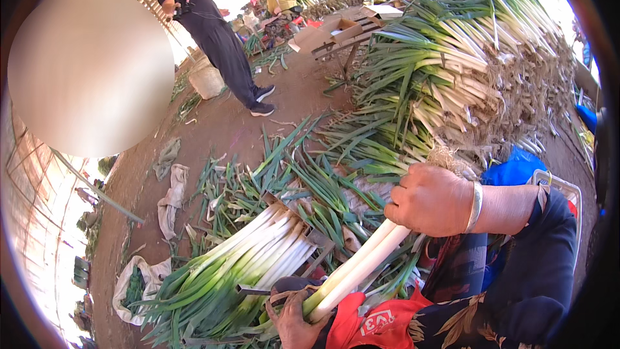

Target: The person sits on the ground and repeatedly picks up leeks, trims the roots and outer layers by hand, and places the cleaned stalks into a neat pile. The process is continuous and repetitive throughout the clip.

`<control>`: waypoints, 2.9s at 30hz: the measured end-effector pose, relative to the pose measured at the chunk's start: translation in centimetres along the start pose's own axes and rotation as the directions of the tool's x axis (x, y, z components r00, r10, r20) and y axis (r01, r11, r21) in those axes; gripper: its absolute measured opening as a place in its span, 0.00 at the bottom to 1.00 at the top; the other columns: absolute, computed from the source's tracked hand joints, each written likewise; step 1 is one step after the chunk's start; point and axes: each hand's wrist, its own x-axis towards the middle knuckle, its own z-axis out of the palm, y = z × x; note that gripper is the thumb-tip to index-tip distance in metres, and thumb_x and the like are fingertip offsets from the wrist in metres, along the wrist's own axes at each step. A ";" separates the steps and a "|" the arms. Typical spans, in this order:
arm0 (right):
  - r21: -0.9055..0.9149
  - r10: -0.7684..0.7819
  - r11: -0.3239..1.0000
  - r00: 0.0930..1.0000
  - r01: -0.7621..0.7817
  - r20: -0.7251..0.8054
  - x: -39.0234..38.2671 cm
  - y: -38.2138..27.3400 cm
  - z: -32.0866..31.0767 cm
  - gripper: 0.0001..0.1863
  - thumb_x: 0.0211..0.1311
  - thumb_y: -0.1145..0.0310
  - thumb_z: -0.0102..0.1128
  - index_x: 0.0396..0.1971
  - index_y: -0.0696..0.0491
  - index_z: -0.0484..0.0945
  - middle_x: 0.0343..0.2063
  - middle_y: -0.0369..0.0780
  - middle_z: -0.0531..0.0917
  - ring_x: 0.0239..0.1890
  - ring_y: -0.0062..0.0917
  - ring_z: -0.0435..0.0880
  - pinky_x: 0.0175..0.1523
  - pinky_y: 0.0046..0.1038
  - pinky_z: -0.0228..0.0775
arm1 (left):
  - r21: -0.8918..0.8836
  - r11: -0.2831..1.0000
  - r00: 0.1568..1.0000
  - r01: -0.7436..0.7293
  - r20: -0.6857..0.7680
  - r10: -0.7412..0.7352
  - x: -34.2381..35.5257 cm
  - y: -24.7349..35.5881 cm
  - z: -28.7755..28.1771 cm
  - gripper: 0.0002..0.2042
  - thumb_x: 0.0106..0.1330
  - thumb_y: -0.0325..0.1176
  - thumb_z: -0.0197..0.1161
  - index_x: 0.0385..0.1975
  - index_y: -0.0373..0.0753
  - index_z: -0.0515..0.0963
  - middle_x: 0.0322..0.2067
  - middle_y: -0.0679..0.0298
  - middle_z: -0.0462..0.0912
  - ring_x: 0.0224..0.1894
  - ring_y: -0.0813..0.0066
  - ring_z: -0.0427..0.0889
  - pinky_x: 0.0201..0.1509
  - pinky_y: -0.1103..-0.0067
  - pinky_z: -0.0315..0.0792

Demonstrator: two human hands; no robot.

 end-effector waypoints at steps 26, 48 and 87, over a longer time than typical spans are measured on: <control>0.491 0.006 0.850 0.930 0.189 -0.369 15.9 -6.2 13.4 0.31 0.44 0.64 0.69 0.53 0.50 0.73 0.41 0.39 0.78 0.44 0.34 0.78 0.50 0.35 0.67 | 0.688 0.701 0.979 0.191 -0.183 -0.087 2.7 -9.0 -15.3 0.30 0.36 0.30 0.72 0.46 0.40 0.76 0.41 0.56 0.77 0.47 0.54 0.74 0.58 0.63 0.64; 0.502 -0.190 0.863 0.888 -0.052 0.418 32.7 -12.4 32.4 0.20 0.55 0.66 0.61 0.50 0.52 0.77 0.47 0.49 0.75 0.51 0.45 0.77 0.58 0.39 0.68 | 0.429 0.844 0.803 0.321 0.350 -0.483 10.6 -29.8 -8.6 0.35 0.36 0.36 0.71 0.52 0.38 0.76 0.45 0.50 0.77 0.52 0.52 0.75 0.60 0.68 0.67; 0.611 0.004 0.787 0.990 -0.089 0.139 31.1 -18.7 34.4 0.31 0.61 0.41 0.54 0.57 0.46 0.75 0.55 0.49 0.73 0.60 0.47 0.66 0.66 0.47 0.52 | 0.369 0.874 0.948 0.316 -0.158 -0.276 5.7 -31.0 -4.8 0.12 0.58 0.41 0.65 0.41 0.47 0.81 0.40 0.62 0.79 0.50 0.62 0.74 0.56 0.66 0.65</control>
